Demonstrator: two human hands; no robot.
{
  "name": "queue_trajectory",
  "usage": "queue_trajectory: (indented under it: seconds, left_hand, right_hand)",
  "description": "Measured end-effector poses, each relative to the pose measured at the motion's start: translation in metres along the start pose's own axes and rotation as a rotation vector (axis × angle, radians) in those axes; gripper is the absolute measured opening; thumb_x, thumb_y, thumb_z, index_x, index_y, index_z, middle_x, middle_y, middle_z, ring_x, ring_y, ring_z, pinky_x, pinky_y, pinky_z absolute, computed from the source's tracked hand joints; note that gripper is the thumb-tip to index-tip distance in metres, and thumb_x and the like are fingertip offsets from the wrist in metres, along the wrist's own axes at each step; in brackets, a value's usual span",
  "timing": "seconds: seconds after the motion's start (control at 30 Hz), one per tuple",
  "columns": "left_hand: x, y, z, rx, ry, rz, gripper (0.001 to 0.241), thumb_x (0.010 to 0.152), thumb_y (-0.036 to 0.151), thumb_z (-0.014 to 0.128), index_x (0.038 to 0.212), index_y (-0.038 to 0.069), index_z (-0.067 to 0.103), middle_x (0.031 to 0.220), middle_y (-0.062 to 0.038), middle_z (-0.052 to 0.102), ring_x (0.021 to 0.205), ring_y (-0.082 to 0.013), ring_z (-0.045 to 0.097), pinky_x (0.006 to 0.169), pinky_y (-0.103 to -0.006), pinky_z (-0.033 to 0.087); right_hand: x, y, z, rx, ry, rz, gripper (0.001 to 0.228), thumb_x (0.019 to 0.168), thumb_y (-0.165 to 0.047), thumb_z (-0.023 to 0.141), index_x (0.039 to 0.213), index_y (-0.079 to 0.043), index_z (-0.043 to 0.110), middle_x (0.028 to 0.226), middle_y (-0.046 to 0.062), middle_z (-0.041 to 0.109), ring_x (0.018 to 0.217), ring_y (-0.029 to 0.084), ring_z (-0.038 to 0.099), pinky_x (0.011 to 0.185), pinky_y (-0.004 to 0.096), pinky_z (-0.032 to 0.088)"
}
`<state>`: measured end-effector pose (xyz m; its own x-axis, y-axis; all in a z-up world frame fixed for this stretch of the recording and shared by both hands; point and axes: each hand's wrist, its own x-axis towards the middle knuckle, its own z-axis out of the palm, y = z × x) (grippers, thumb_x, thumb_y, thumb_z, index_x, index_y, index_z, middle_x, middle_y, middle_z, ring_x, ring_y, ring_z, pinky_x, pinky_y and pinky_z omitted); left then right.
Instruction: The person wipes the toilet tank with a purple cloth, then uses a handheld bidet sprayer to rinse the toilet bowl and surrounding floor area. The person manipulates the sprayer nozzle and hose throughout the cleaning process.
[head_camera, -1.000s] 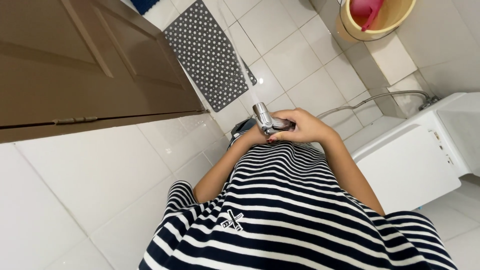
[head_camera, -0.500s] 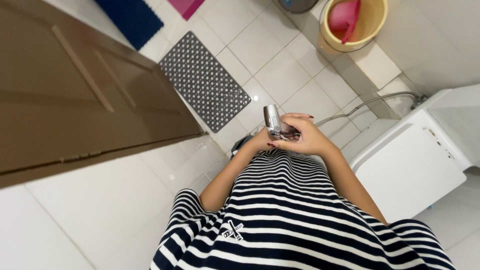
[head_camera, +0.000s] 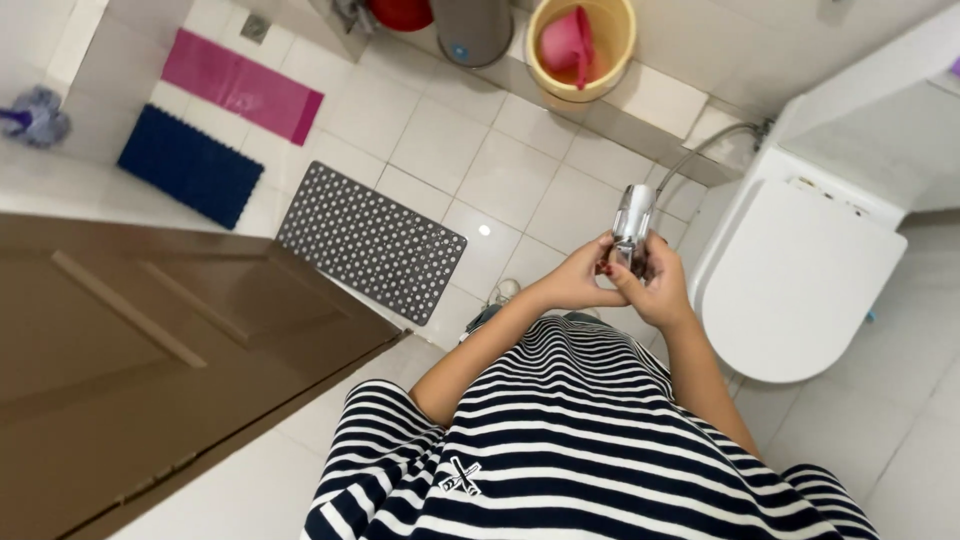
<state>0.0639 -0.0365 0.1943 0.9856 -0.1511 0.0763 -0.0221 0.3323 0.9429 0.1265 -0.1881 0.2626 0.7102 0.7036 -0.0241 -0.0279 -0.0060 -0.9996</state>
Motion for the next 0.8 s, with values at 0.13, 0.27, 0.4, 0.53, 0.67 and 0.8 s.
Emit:
queue_trajectory:
  seconds: [0.13,0.27,0.4,0.53,0.67,0.8]
  left_hand:
    - [0.017,0.007,0.012,0.086,-0.072,-0.043,0.071,0.081,0.010,0.085,0.140,0.004,0.046,0.122,-0.006,0.062,0.111,-0.0145,0.064,0.098,-0.0341,0.056]
    - [0.022,0.011,0.023,0.116,-0.151,-0.064,0.071,0.083,0.010,0.082,0.143,0.003,0.045,0.120,-0.006,0.062,0.111,-0.0148,0.064,0.100,-0.0337,0.056]
    - [0.020,0.002,0.026,0.165,-0.218,-0.057,0.082,0.084,0.010,0.083,0.152,0.001,0.037,0.123,-0.006,0.060,0.115,-0.0151,0.062,0.105,-0.0342,0.053]
    - [0.018,0.005,0.028,0.159,-0.268,-0.073,0.094,0.083,0.010,0.084,0.158,0.001,0.027,0.128,-0.006,0.058,0.116,-0.0145,0.060,0.107,-0.0339,0.050]
    - [0.006,-0.018,0.024,0.095,-0.341,-0.184,0.093,0.084,0.008,0.081,0.160,0.002,0.027,0.118,-0.005,0.061,0.111,-0.0159,0.062,0.107,-0.0334,0.050]
    - [-0.010,-0.075,0.017,0.152,-0.380,-0.221,0.065,0.088,0.002,0.073,0.148,0.000,0.046,0.116,-0.008,0.064,0.114,-0.0199,0.063,0.107,-0.0343,0.051]
  right_hand:
    - [-0.013,-0.010,-0.010,0.039,0.073,-0.047,0.043,0.096,-0.024,0.072,0.129,0.001,0.057,0.107,0.003,0.065,0.096,0.011,0.065,0.089,0.028,0.055]
    - [-0.030,0.007,-0.016,0.094,0.163,-0.070,0.041,0.101,-0.025,0.072,0.130,0.002,0.058,0.101,0.002,0.061,0.094,0.010,0.062,0.093,0.030,0.056]
    - [-0.039,0.021,-0.015,0.118,0.291,-0.122,0.038,0.101,-0.026,0.067,0.125,0.001,0.054,0.104,0.003,0.065,0.094,0.011,0.066,0.087,0.029,0.059]
    - [-0.057,0.045,-0.011,0.276,0.415,-0.025,0.031,0.103,-0.023,0.070,0.120,0.000,0.057,0.088,0.001,0.057,0.072,0.007,0.050,0.065,0.024,0.045]
    - [-0.061,0.042,-0.007,0.520,0.441,0.022,0.027,0.102,-0.023,0.069,0.113,-0.002,0.056,0.083,0.001,0.058,0.066,0.006,0.048,0.059,0.023,0.040]
    - [-0.073,0.057,-0.012,0.552,0.405,0.076,0.022,0.104,-0.021,0.069,0.111,-0.003,0.059,0.082,0.001,0.057,0.068,0.009,0.051,0.061,0.024,0.042]
